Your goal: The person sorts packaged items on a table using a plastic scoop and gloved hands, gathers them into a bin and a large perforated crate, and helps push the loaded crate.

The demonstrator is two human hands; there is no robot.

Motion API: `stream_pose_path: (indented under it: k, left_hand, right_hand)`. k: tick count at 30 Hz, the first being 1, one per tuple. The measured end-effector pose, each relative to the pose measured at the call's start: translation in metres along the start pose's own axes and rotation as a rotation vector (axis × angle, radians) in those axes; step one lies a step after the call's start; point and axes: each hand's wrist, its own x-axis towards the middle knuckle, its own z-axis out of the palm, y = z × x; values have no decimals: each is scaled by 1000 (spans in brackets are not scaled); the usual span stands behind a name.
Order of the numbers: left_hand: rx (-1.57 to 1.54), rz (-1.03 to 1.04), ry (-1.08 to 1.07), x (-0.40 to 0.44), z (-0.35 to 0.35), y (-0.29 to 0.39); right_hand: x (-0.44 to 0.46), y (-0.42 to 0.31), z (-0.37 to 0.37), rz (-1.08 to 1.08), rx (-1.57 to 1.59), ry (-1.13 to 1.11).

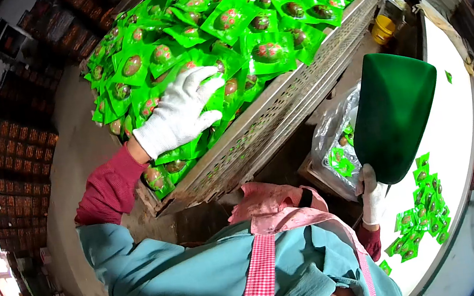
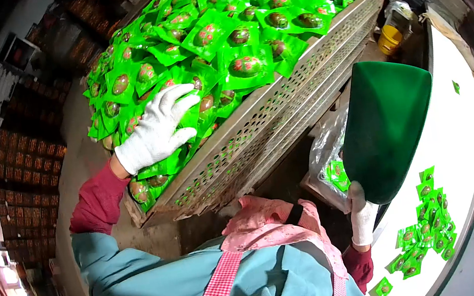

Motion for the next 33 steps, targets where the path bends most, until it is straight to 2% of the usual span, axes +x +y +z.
stream_pose_path:
  k: [3,6,8,12,14,16,18,20,21,22,24,28,33]
  left_hand:
    - [180,-15,29,3,8,-12]
    - [100,-25,49,-1,11,-12]
    - [-61,-43,15,-19,8,6]
    - [7,-99,-7,-36,6,14]
    - [-393,-84,-20,-35,2,-1]
    - [-483,-177,110,-40,-11,-7]
    - [-367,-206,182,-51,-17,-8]
    - [-160,-188,47,-63,-4,7]
    - [-56,-236,113,-68,-2,21]
    - [-1,-262,70,-69,-10,29]
    - [42,-185,-5,-83,-5,35]
    - [42,-211,83,-94,7,43]
    - [65,-167,159,-68,18,43]
  right_hand:
    - [2,-6,14,17,-43,-43]
    - [2,-20,30,7,-24,-103]
    - [3,-16,27,51,1,-130]
    - [3,6,17,41,4,-108]
    - [4,5,16,42,-6,-167]
    - [3,-3,20,11,10,-164]
    - [-3,-7,20,5,26,-148]
    - [-4,-12,22,36,27,-125]
    - [-5,-19,26,60,38,-124]
    - [-5,-18,27,59,37,-121]
    - [-3,-14,25,52,24,-156]
    - [2,1,28,16,-10,-156]
    - [3,5,48,-24,-71,-149]
